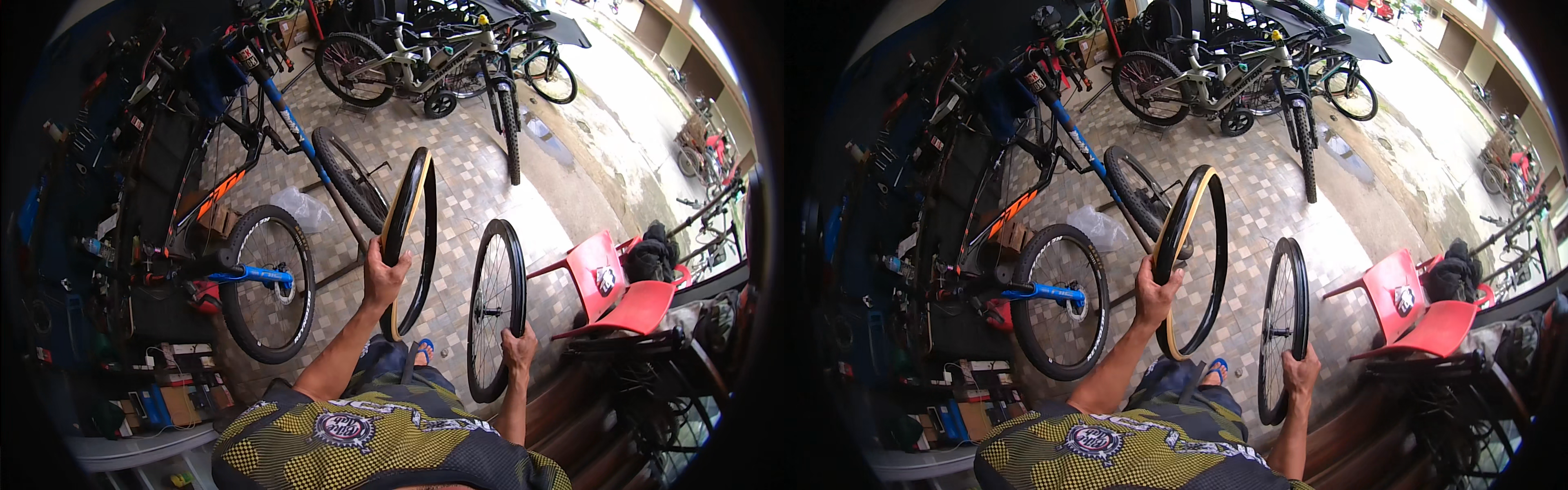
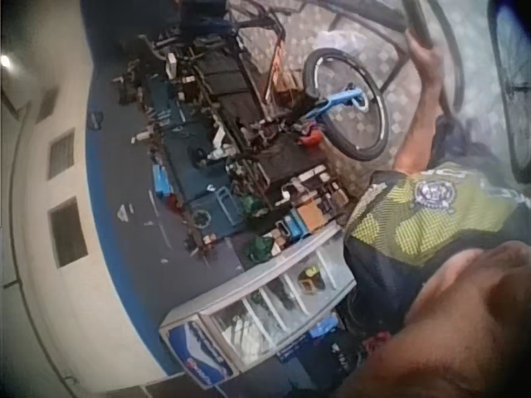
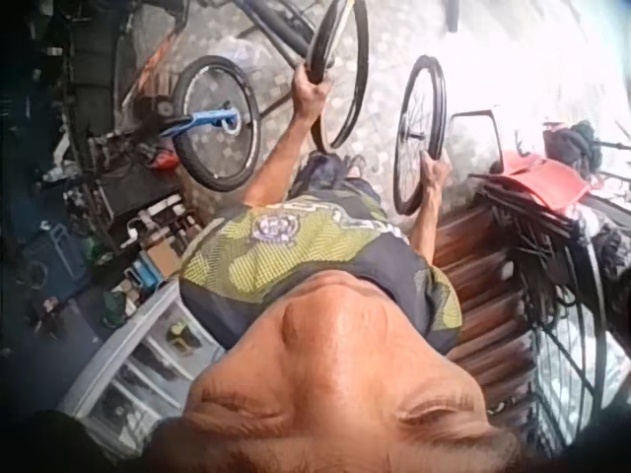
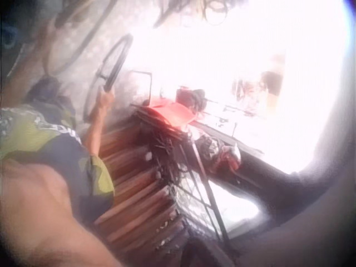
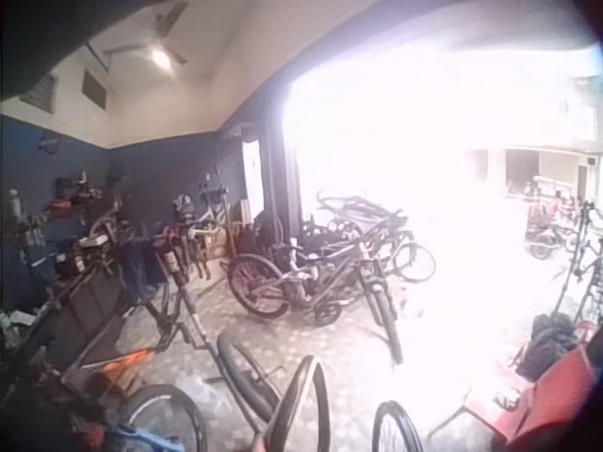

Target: The person carries two bicycle wheels into a workshop, sits on the floor, and installs an inner tube into one wheel. They then connect a floor pump and inflate the tire, checking the fit and pressure before finishing.

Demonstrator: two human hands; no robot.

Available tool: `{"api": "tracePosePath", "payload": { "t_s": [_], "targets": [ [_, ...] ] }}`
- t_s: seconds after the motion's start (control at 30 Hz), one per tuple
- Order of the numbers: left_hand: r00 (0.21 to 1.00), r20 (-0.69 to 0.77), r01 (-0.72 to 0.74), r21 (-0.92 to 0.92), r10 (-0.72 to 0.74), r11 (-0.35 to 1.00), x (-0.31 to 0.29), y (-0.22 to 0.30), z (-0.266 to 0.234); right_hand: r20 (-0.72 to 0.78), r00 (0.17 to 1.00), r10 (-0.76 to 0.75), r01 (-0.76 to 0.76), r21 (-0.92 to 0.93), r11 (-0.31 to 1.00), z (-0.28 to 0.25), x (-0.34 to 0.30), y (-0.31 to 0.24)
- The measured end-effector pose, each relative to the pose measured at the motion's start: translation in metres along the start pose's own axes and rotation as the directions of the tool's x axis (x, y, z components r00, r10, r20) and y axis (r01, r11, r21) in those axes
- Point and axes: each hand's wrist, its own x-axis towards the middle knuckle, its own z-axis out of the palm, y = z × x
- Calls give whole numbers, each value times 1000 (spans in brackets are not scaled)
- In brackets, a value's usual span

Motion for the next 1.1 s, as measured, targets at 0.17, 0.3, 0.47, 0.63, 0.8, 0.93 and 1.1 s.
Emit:
{"api": "tracePosePath", "payload": {
  "t_s": [0.17,0.3,0.47,0.63,0.8,0.93,1.1],
  "targets": [
    [978,43,210,-233,-206,950,107,-31,61,41,993,-109,113,-112,987,27,131,-41],
    [964,65,262,-410,-259,874,207,-55,98,131,985,-114,132,-137,982,58,238,-93],
    [953,56,284,-510,-298,812,340,-70,144,187,976,-116,148,-169,974,61,351,-158],
    [934,-43,286,-510,-356,812,467,-93,164,250,960,-126,172,-172,970,94,463,-222],
    [947,-178,164,-452,-269,877,612,-121,160,344,913,-220,305,-216,928,168,593,-294],
    [898,-332,201,-272,-288,941,698,-128,136,492,793,-358,477,-137,868,243,685,-344],
    [852,-519,42,-64,-69,997,789,-123,96,698,582,-417,584,-2,812,350,776,-478]
  ]
}}
